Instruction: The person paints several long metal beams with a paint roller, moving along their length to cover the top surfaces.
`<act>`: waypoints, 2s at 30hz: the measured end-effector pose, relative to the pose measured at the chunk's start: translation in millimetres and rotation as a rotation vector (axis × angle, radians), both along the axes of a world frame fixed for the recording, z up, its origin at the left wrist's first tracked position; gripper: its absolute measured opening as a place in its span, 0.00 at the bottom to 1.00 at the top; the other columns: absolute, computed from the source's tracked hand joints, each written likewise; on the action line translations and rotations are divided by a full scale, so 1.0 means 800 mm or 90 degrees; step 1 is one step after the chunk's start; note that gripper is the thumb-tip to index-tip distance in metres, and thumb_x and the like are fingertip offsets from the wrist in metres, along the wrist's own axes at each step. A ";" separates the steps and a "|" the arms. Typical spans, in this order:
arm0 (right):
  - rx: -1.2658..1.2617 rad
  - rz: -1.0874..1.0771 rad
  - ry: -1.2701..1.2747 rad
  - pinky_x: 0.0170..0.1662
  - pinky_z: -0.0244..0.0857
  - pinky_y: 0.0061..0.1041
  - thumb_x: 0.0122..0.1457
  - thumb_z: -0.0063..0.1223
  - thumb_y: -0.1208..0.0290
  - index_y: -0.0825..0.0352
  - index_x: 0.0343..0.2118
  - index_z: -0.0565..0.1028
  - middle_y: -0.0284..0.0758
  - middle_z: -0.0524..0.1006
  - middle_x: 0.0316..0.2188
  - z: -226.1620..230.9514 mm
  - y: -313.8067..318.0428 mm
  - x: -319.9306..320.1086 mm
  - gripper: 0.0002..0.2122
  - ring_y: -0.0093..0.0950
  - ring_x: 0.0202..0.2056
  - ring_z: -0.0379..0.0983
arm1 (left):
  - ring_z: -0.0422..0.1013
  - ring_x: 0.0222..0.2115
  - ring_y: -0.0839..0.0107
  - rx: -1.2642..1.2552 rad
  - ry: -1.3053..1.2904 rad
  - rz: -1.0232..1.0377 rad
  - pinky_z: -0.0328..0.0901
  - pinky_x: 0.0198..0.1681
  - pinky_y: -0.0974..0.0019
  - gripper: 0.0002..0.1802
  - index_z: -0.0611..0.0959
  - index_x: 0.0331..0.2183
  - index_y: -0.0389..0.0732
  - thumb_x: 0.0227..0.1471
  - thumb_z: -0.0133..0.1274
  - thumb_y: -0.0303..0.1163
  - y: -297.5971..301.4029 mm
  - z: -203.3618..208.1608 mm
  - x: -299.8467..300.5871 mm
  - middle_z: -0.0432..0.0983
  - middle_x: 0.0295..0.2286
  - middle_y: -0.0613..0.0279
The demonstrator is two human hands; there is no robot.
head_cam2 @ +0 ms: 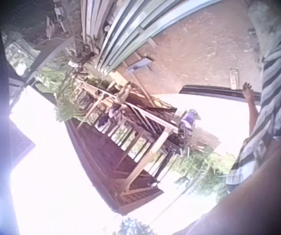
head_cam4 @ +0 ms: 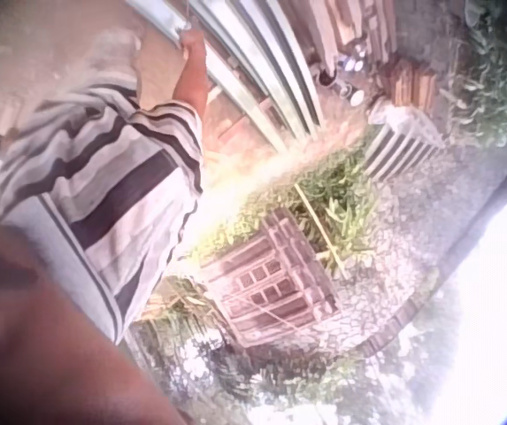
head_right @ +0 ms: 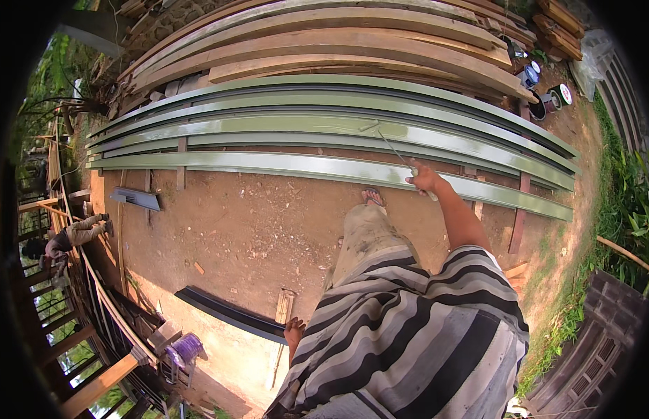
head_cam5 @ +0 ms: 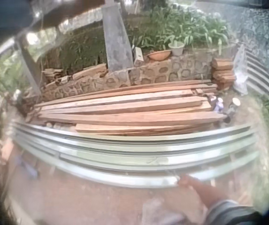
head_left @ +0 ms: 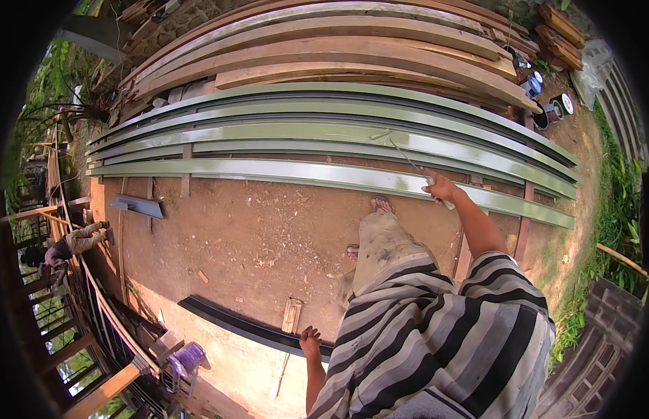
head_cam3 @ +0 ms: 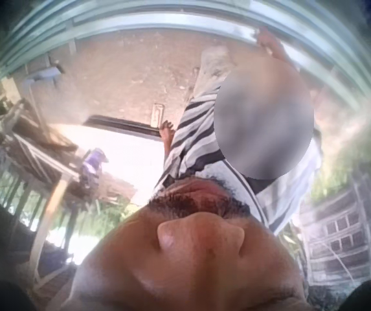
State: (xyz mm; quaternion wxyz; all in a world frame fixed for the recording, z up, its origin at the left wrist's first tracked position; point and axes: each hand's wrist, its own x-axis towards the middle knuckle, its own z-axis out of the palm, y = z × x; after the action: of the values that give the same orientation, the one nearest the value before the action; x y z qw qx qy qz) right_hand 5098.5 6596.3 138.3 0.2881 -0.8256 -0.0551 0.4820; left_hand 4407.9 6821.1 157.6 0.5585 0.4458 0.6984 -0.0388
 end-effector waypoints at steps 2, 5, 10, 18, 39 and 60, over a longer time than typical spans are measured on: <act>0.040 0.017 -0.017 0.22 0.72 0.31 0.63 0.59 0.66 0.58 0.73 0.55 0.43 0.81 0.31 -0.003 -0.016 0.012 0.36 0.27 0.21 0.77 | 0.78 0.42 0.58 -0.017 0.063 0.073 0.70 0.37 0.54 0.20 0.76 0.55 0.41 0.64 0.49 0.37 -0.041 0.017 -0.052 0.80 0.43 0.54; -0.025 0.198 -0.123 0.45 0.73 0.39 0.59 0.57 0.67 0.60 0.72 0.56 0.53 0.79 0.49 -0.029 -0.043 0.037 0.37 0.39 0.34 0.83 | 0.77 0.42 0.50 -0.036 0.118 0.425 0.69 0.38 0.46 0.22 0.75 0.56 0.40 0.63 0.49 0.36 -0.116 0.020 -0.123 0.78 0.46 0.50; -0.047 0.253 -0.318 0.52 0.73 0.47 0.62 0.52 0.66 0.57 0.65 0.68 0.54 0.81 0.45 0.012 -0.111 0.060 0.26 0.51 0.46 0.80 | 0.75 0.50 0.48 -0.025 0.313 -0.576 0.73 0.43 0.47 0.23 0.78 0.56 0.38 0.63 0.48 0.38 -0.165 0.027 -0.040 0.77 0.50 0.46; -0.071 0.340 -0.286 0.56 0.70 0.46 0.60 0.54 0.67 0.56 0.63 0.72 0.54 0.80 0.47 0.117 -0.263 0.165 0.25 0.53 0.49 0.77 | 0.74 0.38 0.74 0.053 -0.052 -0.141 0.68 0.39 0.71 0.19 0.81 0.53 0.37 0.63 0.52 0.33 -0.173 0.082 0.326 0.81 0.39 0.61; -0.068 0.583 -0.304 0.57 0.70 0.43 0.61 0.54 0.64 0.51 0.60 0.76 0.46 0.82 0.47 0.108 -0.191 0.315 0.22 0.46 0.50 0.77 | 0.77 0.40 0.65 -0.034 0.063 0.013 0.68 0.34 0.62 0.21 0.78 0.55 0.42 0.63 0.49 0.37 -0.357 0.075 0.217 0.81 0.43 0.58; -0.185 0.655 -0.355 0.52 0.73 0.43 0.61 0.54 0.62 0.44 0.60 0.76 0.47 0.82 0.41 0.153 -0.374 0.371 0.22 0.45 0.45 0.80 | 0.75 0.47 0.62 0.034 -0.007 0.048 0.69 0.48 0.56 0.26 0.75 0.61 0.43 0.63 0.49 0.38 -0.239 0.097 0.371 0.78 0.51 0.54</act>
State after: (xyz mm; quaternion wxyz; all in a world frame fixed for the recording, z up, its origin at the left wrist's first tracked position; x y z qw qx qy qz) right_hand 5395.1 6297.4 260.6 -0.1235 -0.8190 -0.4547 0.3275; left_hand 4704.8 6629.6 235.0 0.5513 0.4340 0.7126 0.0030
